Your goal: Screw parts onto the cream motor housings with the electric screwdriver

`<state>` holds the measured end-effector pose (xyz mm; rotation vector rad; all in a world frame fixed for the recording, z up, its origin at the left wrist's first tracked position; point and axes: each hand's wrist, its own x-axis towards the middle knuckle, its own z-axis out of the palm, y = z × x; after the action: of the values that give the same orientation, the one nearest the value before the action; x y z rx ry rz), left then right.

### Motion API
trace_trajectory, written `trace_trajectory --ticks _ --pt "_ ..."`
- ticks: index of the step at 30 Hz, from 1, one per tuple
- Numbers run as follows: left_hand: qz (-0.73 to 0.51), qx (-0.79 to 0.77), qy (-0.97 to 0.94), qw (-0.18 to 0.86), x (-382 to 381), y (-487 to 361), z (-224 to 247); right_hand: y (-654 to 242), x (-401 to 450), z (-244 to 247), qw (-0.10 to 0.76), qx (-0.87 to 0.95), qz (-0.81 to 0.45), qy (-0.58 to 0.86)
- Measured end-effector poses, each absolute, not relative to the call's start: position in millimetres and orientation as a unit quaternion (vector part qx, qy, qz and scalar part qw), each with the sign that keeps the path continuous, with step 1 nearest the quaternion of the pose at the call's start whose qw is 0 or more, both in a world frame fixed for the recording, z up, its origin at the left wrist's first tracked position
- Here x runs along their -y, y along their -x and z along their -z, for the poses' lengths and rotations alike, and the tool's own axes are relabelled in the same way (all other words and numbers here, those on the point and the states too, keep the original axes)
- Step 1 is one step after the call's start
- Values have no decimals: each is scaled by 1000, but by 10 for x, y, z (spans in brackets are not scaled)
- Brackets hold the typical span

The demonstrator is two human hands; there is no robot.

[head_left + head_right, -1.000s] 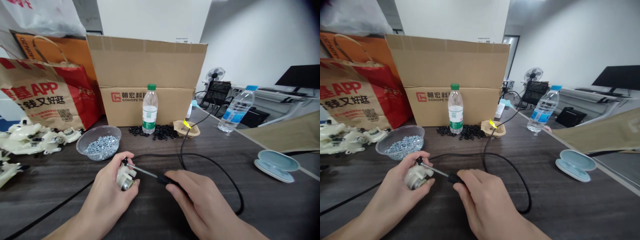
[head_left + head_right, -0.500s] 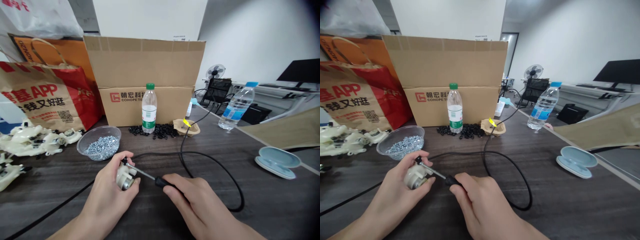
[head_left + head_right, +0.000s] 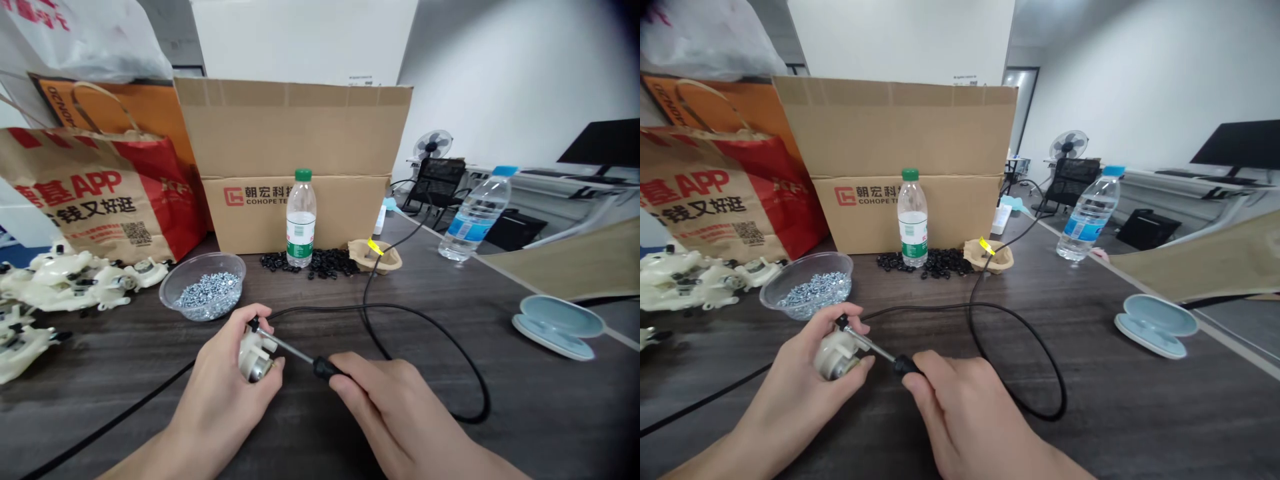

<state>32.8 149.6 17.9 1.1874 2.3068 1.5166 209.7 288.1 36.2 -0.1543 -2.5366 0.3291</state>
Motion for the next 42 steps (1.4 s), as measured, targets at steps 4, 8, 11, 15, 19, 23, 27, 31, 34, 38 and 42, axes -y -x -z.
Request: trace_trajectory --ticks 4,8,11,15,19,23,27,31,34,38,42 --pt "-523 -757 -375 112 -1522 -315 -184 -2088 -2851 -324 260 938 -202 107" --pt "-531 -749 -372 134 -1518 -316 -180 -2085 -2834 -332 242 959 -121 84" --pt "-509 -758 -393 108 -1498 -331 -170 -2129 -2823 -381 195 973 -106 60" --pt "-468 -775 -421 62 -1471 -330 -131 -2150 -2860 -376 184 933 -289 107" --pt "-450 -758 -472 -25 -1473 -298 -103 -2067 -2941 -373 10 724 -644 247" --pt "-473 -736 -483 -42 -1497 -268 -148 -2009 -3036 -439 -80 633 -731 244" --pt "-607 -664 -409 151 -1505 -253 -229 -2010 -3171 -470 79 870 -436 215" --pt "-630 -565 -370 384 -1483 -245 -239 -2010 -3257 -366 143 956 -185 175" --pt "-606 -492 -357 513 -1465 -243 -190 -2033 -3212 -327 179 957 -176 146" --pt "-596 -411 -315 614 -1452 -272 -144 -2083 -3056 -435 228 933 -277 25" --pt "-592 -389 -242 662 -1452 -315 -36 -2070 -2961 -520 131 941 -308 -43"
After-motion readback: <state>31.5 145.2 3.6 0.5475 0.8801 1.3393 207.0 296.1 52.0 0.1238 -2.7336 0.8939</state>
